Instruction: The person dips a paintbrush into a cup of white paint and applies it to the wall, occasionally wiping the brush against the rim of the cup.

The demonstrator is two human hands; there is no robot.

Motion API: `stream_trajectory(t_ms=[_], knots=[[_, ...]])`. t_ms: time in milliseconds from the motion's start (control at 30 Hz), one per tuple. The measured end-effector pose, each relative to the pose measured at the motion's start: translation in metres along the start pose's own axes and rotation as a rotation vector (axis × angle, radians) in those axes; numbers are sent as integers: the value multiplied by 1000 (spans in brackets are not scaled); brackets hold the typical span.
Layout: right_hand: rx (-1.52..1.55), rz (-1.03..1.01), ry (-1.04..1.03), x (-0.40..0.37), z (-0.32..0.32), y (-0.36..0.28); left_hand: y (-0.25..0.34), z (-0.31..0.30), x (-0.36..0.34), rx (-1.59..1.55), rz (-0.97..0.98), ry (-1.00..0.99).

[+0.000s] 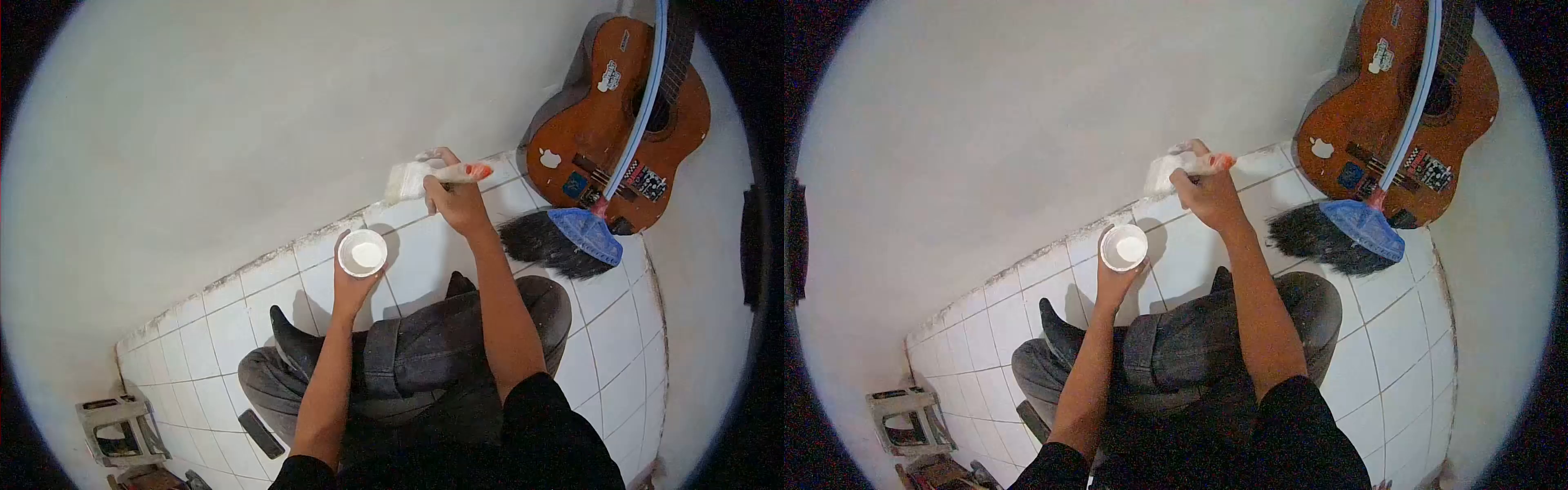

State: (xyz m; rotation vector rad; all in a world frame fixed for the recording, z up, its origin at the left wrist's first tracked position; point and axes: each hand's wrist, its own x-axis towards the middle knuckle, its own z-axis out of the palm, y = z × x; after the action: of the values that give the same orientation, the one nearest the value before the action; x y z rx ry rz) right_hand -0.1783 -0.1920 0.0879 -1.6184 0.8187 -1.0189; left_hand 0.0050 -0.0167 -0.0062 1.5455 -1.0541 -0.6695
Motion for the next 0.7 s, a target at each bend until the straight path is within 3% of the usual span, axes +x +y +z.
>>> stream_trajectory(t_ms=[33, 100, 233, 333, 700], knots=[[113, 99, -81, -2, 0, -10, -2, 0, 1, -1, 11, -5], [176, 107, -103, -9, 10, -22, 2, -1, 0, -67, -30, -15], [-48, 84, -251, -16, 28, -41, 7, 0, 1, -29, -31, -23], [-209, -113, -343, -18, 45, -29, 2, -1, 1, -33, -16, -35], [-449, -107, -542, -28, 71, -20, -5, -2, 1, -124, -36, -55]])
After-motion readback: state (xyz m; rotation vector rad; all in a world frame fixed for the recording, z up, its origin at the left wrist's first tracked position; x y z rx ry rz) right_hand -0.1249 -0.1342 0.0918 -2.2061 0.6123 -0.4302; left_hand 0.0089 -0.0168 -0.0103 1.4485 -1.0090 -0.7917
